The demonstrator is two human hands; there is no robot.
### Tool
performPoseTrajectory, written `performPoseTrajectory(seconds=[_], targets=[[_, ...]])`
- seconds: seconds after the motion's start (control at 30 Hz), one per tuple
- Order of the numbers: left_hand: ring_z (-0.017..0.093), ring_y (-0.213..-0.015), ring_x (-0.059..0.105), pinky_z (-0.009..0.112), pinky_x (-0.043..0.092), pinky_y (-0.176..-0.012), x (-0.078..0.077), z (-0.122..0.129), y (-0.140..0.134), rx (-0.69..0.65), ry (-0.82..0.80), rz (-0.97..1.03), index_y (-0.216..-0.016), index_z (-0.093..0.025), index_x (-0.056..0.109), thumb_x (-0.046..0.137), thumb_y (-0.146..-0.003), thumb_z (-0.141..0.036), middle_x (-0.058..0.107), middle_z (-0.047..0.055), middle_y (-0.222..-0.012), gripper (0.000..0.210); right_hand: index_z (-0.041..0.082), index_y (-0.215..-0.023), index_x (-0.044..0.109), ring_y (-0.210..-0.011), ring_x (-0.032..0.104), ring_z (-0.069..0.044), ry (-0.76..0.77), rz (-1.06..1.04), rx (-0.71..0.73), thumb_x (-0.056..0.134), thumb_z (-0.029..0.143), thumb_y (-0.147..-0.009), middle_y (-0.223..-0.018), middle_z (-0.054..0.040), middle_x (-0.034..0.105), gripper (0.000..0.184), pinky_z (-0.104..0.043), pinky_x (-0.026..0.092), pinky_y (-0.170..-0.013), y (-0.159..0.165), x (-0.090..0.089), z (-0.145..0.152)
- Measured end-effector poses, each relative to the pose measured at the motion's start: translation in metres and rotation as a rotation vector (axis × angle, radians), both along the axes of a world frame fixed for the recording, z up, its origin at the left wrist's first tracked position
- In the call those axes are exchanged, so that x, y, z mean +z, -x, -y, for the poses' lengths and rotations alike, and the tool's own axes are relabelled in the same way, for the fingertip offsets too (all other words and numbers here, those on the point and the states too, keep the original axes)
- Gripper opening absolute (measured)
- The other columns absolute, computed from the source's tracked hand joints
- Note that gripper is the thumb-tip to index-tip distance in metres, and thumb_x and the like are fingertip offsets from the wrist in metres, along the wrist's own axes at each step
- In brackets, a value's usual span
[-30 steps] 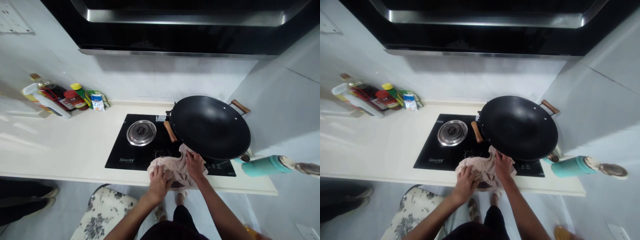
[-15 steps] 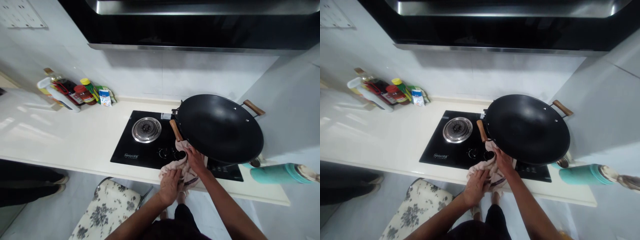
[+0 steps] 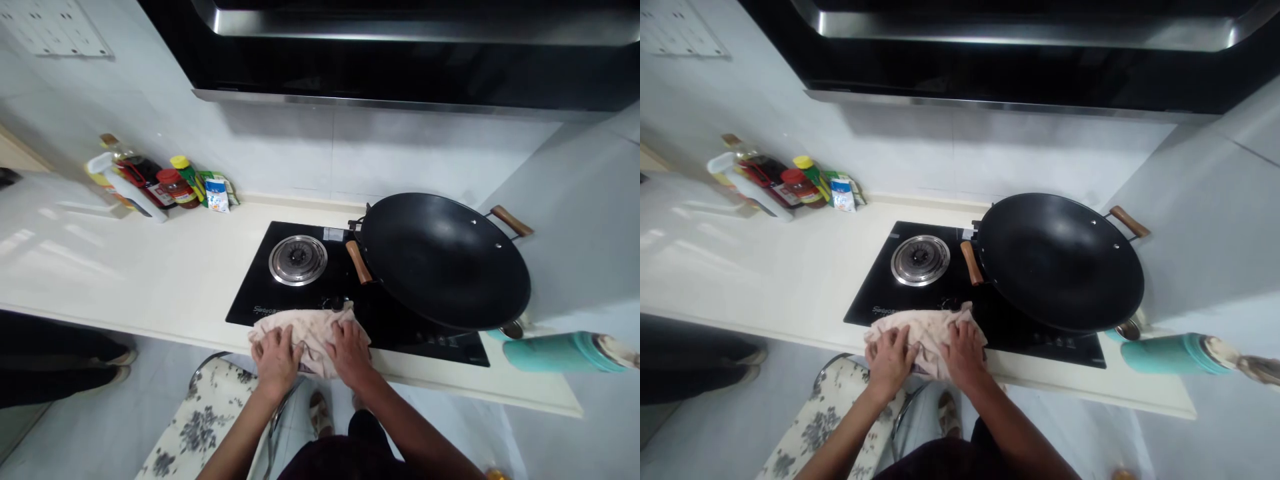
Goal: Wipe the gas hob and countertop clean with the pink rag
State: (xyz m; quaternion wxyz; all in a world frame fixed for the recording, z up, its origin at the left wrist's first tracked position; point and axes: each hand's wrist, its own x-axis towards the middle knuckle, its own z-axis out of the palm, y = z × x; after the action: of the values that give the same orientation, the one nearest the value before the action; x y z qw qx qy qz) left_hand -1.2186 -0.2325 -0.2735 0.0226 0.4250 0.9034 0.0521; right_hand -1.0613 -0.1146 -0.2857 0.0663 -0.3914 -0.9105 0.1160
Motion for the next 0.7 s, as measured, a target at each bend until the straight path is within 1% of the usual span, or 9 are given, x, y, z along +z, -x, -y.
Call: performPoseTrajectory(seconds=[0.07, 0.13, 0.2, 0.27, 0.37, 0.47, 0.57, 0.63, 0.7], targets=[[0.042, -0.152, 0.036, 0.07, 0.031, -0.117, 0.005, -0.002, 0.009, 0.058, 0.059, 0.008, -0.15, -0.026, 0.058, 0.05, -0.102, -0.049, 0.046, 0.019, -0.163, 0.054, 0.011, -0.132, 0.062, -0.119, 0.052, -0.036, 0.026, 0.022, 0.002, 0.066, 0.042, -0.098, -0.125, -0.0189, 0.061, 0.046, -0.051, 0.043, -0.106, 0.017, 0.006, 0.0], [0.045, -0.159, 0.023, 0.072, 0.031, -0.116, 0.01, -0.008, 0.013, 0.093, 0.117, 0.057, -0.154, -0.026, 0.054, 0.048, -0.103, -0.052, 0.033, 0.018, -0.171, 0.058, 0.01, -0.134, 0.062, -0.12, 0.052, -0.037, 0.048, 0.026, 0.031, 0.07, 0.044, -0.095, -0.126, -0.0201, 0.061, 0.052, -0.053, 0.044, -0.107, 0.027, 0.008, 0.003], [0.046, -0.16, 0.02, 0.072, 0.032, -0.116, 0.011, -0.016, 0.01, 0.105, 0.159, 0.104, -0.159, -0.021, 0.047, 0.048, -0.102, -0.054, 0.027, 0.021, -0.173, 0.066, 0.012, -0.138, 0.06, -0.121, 0.052, -0.036, 0.065, -0.013, 0.096, 0.073, 0.042, -0.093, -0.13, -0.0194, 0.061, 0.056, -0.054, 0.044, -0.108, 0.029, 0.005, 0.009], [0.046, -0.161, 0.017, 0.07, 0.03, -0.119, 0.009, -0.023, 0.002, 0.1, 0.173, 0.108, -0.162, -0.013, 0.041, 0.049, -0.102, -0.054, 0.023, 0.026, -0.173, 0.074, 0.015, -0.138, 0.061, -0.121, 0.054, -0.034, 0.087, -0.101, 0.161, 0.071, 0.036, -0.093, -0.131, -0.0173, 0.062, 0.051, -0.054, 0.046, -0.108, 0.027, -0.001, 0.013], [0.045, -0.162, 0.014, 0.068, 0.026, -0.122, 0.005, -0.029, -0.013, 0.129, 0.143, 0.095, -0.162, -0.008, 0.038, 0.05, -0.101, -0.053, 0.019, 0.028, -0.173, 0.077, 0.019, -0.14, 0.061, -0.121, 0.058, -0.028, 0.142, -0.329, 0.288, 0.056, 0.025, -0.1, -0.134, -0.0131, 0.064, 0.041, -0.047, 0.049, -0.108, 0.014, -0.01, 0.008], [0.046, -0.162, 0.011, 0.07, 0.028, -0.12, 0.0, -0.031, -0.028, 0.18, 0.079, 0.121, -0.164, -0.015, 0.036, 0.052, -0.099, -0.058, 0.015, 0.023, -0.175, 0.079, 0.023, -0.14, 0.06, -0.123, 0.06, -0.022, 0.121, -0.536, 0.323, 0.041, 0.02, -0.105, -0.133, -0.009, 0.067, 0.041, -0.041, 0.05, -0.107, -0.026, -0.021, -0.011], [0.048, -0.162, 0.008, 0.071, 0.029, -0.12, -0.01, -0.036, -0.037, 0.147, 0.056, 0.163, -0.165, -0.013, 0.033, 0.053, -0.099, -0.056, 0.015, 0.023, -0.175, 0.081, 0.025, -0.122, 0.071, -0.113, 0.063, -0.023, -0.066, -0.554, 0.079, 0.045, 0.023, -0.106, -0.12, -0.0074, 0.07, 0.031, -0.042, 0.048, -0.101, -0.097, -0.034, -0.037], [0.048, -0.162, 0.008, 0.073, 0.027, -0.12, -0.017, -0.041, -0.037, 0.123, 0.032, 0.166, -0.164, -0.012, 0.034, 0.051, -0.1, -0.048, 0.017, 0.023, -0.175, 0.075, 0.025, -0.112, 0.075, -0.106, 0.063, -0.025, -0.243, -0.516, -0.096, 0.049, 0.026, -0.104, -0.114, -0.0084, 0.071, 0.027, -0.043, 0.046, -0.096, -0.148, -0.045, -0.055], [0.047, -0.162, 0.011, 0.075, 0.028, -0.119, -0.022, -0.046, -0.03, 0.086, -0.017, 0.151, -0.163, -0.016, 0.038, 0.048, -0.102, -0.038, 0.021, 0.02, -0.175, 0.066, 0.022, -0.109, 0.076, -0.104, 0.061, -0.027, -0.369, -0.446, -0.198, 0.051, 0.031, -0.103, -0.114, -0.0107, 0.07, 0.027, -0.046, 0.044, -0.095, -0.19, -0.055, -0.071]])
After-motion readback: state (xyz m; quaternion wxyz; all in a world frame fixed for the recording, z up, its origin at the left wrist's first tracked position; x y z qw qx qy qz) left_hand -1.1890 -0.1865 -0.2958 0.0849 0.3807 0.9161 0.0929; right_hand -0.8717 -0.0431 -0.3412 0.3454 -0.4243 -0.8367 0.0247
